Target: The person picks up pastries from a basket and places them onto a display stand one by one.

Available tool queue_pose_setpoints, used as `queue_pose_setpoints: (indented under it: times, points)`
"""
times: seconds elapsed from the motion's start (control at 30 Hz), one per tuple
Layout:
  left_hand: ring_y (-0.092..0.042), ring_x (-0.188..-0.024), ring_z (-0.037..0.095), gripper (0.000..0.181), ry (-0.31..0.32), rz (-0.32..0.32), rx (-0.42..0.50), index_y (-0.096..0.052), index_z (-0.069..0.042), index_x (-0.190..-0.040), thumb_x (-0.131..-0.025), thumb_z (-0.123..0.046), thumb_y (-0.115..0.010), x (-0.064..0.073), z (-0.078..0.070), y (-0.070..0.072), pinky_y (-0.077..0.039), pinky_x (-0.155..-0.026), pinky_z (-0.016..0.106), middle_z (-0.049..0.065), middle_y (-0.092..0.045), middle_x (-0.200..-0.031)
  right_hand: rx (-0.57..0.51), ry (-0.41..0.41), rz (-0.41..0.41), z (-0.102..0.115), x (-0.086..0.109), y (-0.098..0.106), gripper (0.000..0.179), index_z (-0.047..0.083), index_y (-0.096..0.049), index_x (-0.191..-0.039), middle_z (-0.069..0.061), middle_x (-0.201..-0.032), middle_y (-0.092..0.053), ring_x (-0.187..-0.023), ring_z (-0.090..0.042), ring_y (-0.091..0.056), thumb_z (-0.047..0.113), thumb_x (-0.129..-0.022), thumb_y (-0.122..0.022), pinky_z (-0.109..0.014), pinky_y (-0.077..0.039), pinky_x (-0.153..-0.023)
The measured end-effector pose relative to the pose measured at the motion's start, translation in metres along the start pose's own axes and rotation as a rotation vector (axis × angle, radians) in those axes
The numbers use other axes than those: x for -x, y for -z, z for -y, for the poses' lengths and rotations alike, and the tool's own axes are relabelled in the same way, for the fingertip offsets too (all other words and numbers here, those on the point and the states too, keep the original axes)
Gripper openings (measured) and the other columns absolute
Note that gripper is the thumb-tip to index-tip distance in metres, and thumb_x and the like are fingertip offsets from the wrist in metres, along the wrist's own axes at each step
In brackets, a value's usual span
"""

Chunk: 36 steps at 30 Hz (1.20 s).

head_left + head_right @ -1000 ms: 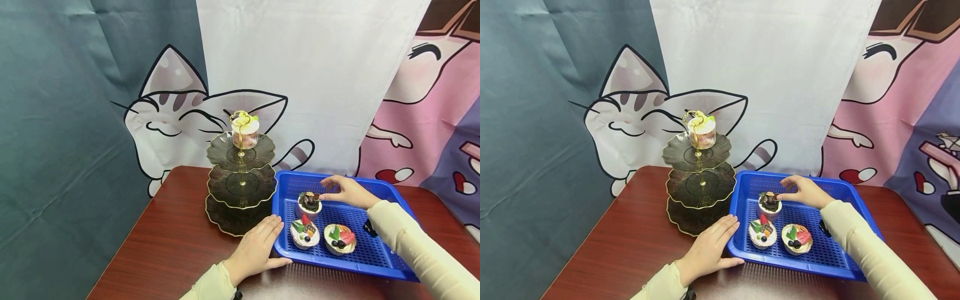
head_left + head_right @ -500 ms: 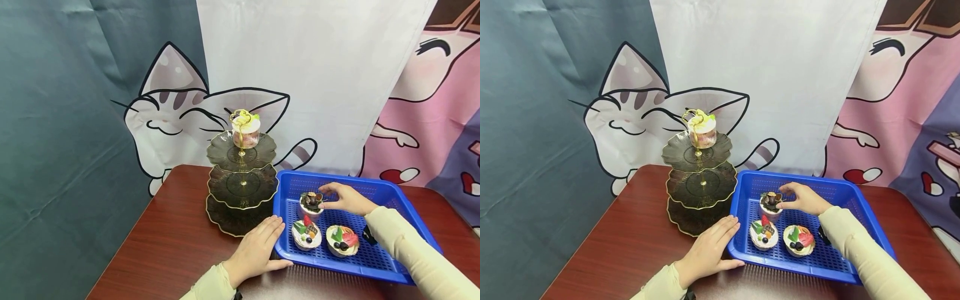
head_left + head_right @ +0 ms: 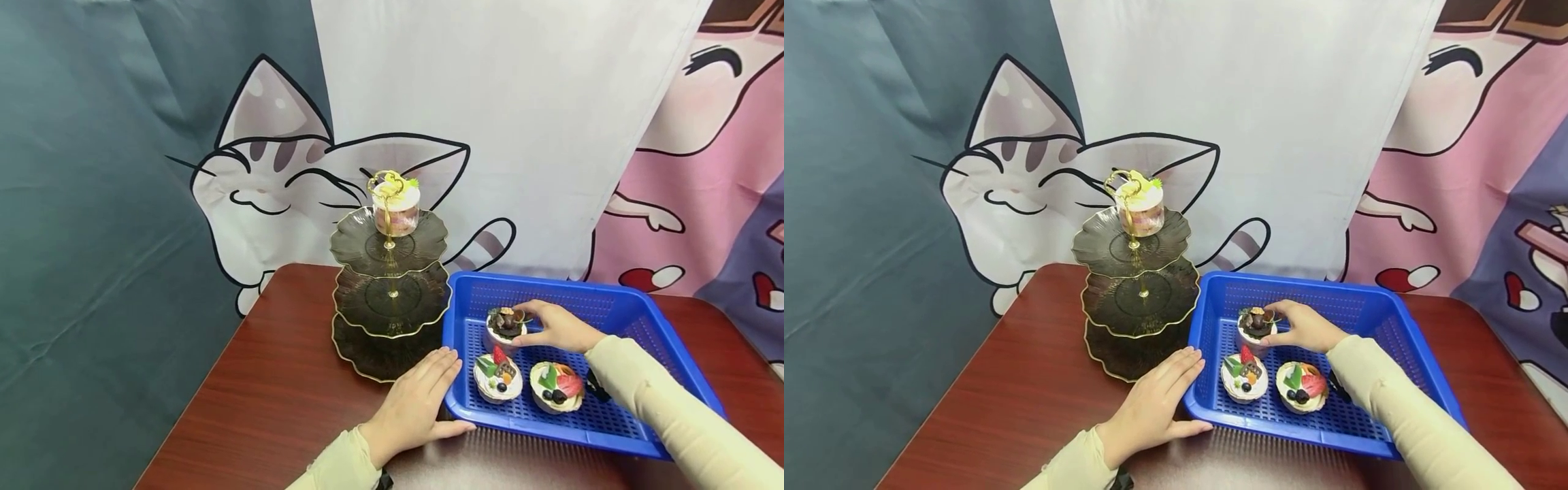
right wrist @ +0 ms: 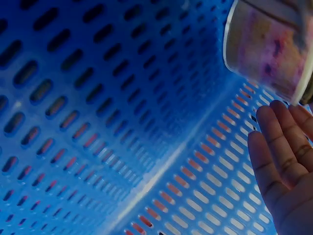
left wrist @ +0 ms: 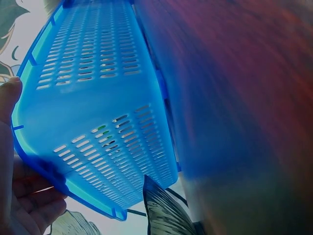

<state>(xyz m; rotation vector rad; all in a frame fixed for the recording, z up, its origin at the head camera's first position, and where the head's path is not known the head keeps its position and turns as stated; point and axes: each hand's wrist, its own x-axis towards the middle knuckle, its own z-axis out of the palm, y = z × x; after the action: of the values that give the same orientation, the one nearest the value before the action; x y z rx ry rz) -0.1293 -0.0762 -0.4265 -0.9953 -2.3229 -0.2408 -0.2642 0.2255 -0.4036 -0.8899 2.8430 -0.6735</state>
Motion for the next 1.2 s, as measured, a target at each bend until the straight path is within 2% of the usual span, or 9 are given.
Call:
queue_pose_setpoints:
  times: [0.27,0.47,0.83,1.2]
  points:
    - [-0.052,-0.130,0.020,0.082,-0.014,-0.020,0.012,-0.059,-0.005,-0.127,-0.072,-0.065,-0.070,-0.001,0.000,0.000,-0.037,-0.114,0.028,0.009,-0.059,-0.133,0.003,0.010,0.005,-0.001,-0.002,-0.007,0.079,-0.008,-0.052,-0.128,-0.024,-0.121,-0.062,-0.111,-0.040,-0.060,0.045,-0.075,-0.078,-0.055,-0.049,-0.093]
    - [-0.052,-0.130,0.020,0.083,-0.010,-0.012,0.011,-0.059,-0.005,-0.127,-0.072,-0.065,-0.070,-0.001,0.000,0.001,-0.036,-0.115,0.028,0.009,-0.059,-0.133,-0.014,0.030,-0.003,-0.001,-0.005,-0.011,0.081,-0.008,-0.050,-0.129,-0.023,-0.120,-0.062,-0.113,-0.041,-0.059,0.044,-0.074,-0.079,-0.056,-0.048,-0.094]
    - [-0.051,-0.131,0.020,0.082,-0.011,-0.013,0.018,-0.058,-0.005,-0.128,-0.072,-0.065,-0.071,0.000,0.000,0.000,-0.036,-0.115,0.028,0.009,-0.059,-0.134,-0.035,-0.007,-0.018,0.000,-0.004,-0.016,0.073,-0.003,-0.055,-0.121,-0.015,-0.111,-0.065,-0.105,-0.033,-0.062,0.045,-0.072,-0.080,-0.051,-0.051,-0.089]
    - [-0.051,-0.131,0.020,0.082,-0.006,-0.015,0.019,-0.059,-0.005,-0.128,-0.072,-0.064,-0.071,0.001,-0.001,-0.001,-0.037,-0.114,0.027,0.009,-0.059,-0.134,-0.013,-0.022,-0.046,-0.004,-0.003,-0.011,0.069,-0.003,-0.057,-0.116,-0.015,-0.108,-0.066,-0.101,-0.030,-0.063,0.043,-0.070,-0.080,-0.047,-0.053,-0.085]
